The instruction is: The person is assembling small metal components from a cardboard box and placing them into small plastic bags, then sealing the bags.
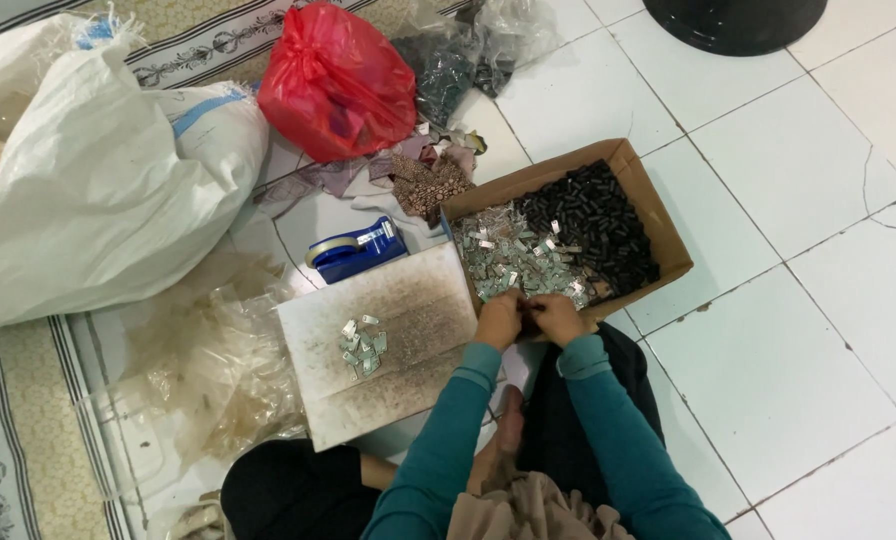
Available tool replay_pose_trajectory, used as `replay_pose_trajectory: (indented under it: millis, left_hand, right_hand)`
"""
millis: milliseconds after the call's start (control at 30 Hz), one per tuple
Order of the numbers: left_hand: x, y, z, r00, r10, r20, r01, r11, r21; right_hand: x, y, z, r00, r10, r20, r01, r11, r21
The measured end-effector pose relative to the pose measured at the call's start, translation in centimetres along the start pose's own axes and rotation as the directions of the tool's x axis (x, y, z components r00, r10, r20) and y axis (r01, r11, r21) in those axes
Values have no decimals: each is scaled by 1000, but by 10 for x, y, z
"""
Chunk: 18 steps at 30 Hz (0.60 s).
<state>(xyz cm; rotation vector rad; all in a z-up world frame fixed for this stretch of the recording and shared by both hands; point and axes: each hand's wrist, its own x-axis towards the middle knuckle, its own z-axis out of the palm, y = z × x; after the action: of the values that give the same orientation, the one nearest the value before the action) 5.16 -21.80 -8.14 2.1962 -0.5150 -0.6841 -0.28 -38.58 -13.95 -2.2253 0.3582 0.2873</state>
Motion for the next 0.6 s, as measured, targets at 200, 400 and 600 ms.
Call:
replay_pose_trajectory:
  millis: [200,400,600]
  left_hand:
    - [-41,14,-42,989,-136,-56,86,840,-536]
    - [-48,-6,-35,972,-210,-107,1,456,-890]
    - [-57,15,-36,962,-224,-154,-67,354,-933]
  right_hand:
    - [-26,-39,-22,999,44,-8,-35,883,467]
    - [-54,-88,-27,1000,14,-25,7,707,707]
    - [-64,-92,-25,990,18,-137,86,696,713]
